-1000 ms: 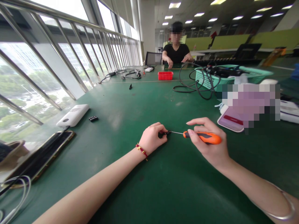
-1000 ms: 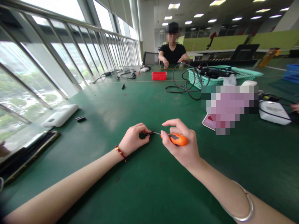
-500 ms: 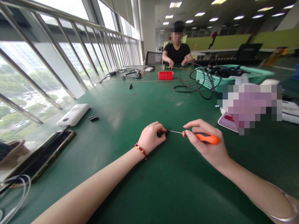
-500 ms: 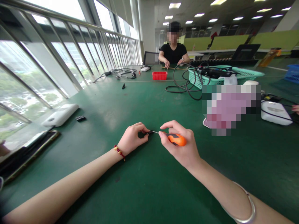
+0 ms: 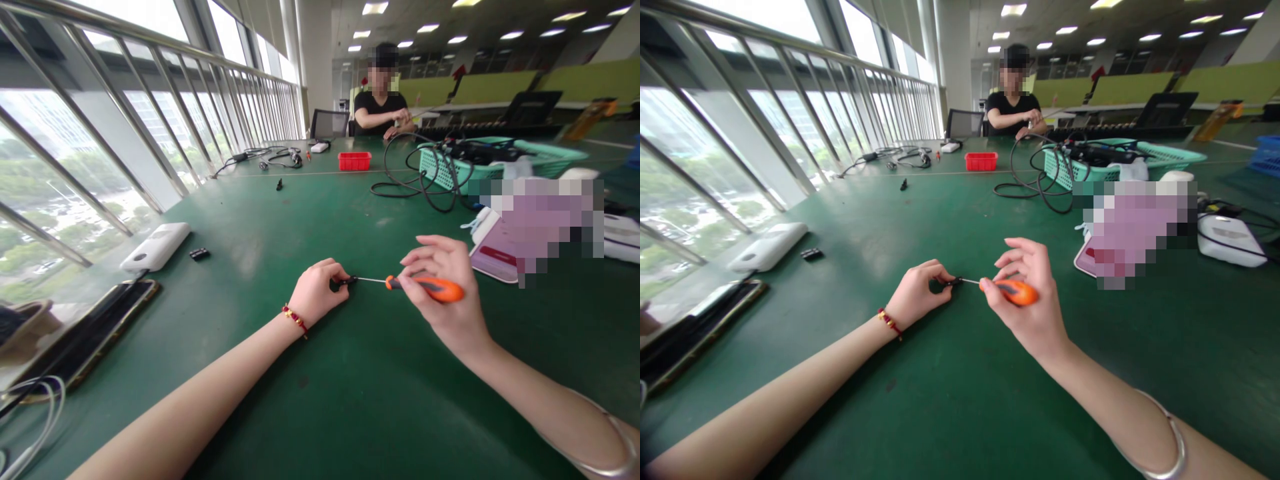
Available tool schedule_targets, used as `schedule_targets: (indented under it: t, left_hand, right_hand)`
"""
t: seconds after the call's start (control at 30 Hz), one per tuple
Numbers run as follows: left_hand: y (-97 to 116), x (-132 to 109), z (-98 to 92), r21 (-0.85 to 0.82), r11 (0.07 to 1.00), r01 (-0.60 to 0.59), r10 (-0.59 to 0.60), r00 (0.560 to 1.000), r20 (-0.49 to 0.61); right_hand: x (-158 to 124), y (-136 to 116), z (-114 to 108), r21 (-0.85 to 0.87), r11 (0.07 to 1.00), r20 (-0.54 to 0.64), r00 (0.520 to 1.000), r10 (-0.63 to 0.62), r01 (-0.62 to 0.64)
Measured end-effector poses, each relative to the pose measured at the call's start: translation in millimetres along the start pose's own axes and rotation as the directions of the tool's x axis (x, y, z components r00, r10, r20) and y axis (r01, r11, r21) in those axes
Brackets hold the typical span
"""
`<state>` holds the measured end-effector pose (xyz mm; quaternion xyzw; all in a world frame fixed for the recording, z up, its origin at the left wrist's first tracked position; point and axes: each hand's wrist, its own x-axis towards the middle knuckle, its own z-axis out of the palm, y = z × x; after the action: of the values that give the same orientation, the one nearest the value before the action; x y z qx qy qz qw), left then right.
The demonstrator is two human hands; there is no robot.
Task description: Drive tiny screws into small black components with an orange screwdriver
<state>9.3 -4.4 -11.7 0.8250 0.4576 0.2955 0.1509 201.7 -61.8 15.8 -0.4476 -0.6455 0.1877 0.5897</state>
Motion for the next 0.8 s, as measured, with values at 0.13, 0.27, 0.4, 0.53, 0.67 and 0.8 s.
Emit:
schedule_targets:
  t: [0.13,0.27,0.4,0.53,0.67,0.8]
  left_hand:
    - [0,-1,1.0,0.011,1.0,-0.001,0.001,1.0,-0.003]
    - [1,-1,1.2,0.031,0.999,-0.009,0.009,1.0,-0.004]
    - [2,-1,0.8,0.048,0.999,-0.009,0.009,1.0,-0.001]
    - [2,-1,0.8,0.056,0.998,-0.009,0.009,1.0,-0.004]
    - [2,-1,1.2,0.063,0.998,-0.013,0.013,1.0,-0.004]
    - [1,-1,1.8,0.06,0.998,-0.015,0.015,1.0,-0.003]
  right_hand:
    - [-2,-6,-2,-0.06,0.995,0.064,0.995,0.081,-0.077]
    - [-3,-8,-2,-0.114,0.99,0.106,0.99,0.089,-0.077]
    - [-2,-1,0,-0.08,0.996,-0.007,0.999,-0.041,0.041]
    - [-2,2,1,-0.059,0.998,0.012,0.999,-0.034,0.035]
    - [-4,-5,0,-0.122,0.992,0.124,0.992,0.036,-0.02]
    - [-5,-6,0,-0.132,0.989,0.148,0.988,-0.041,0.061]
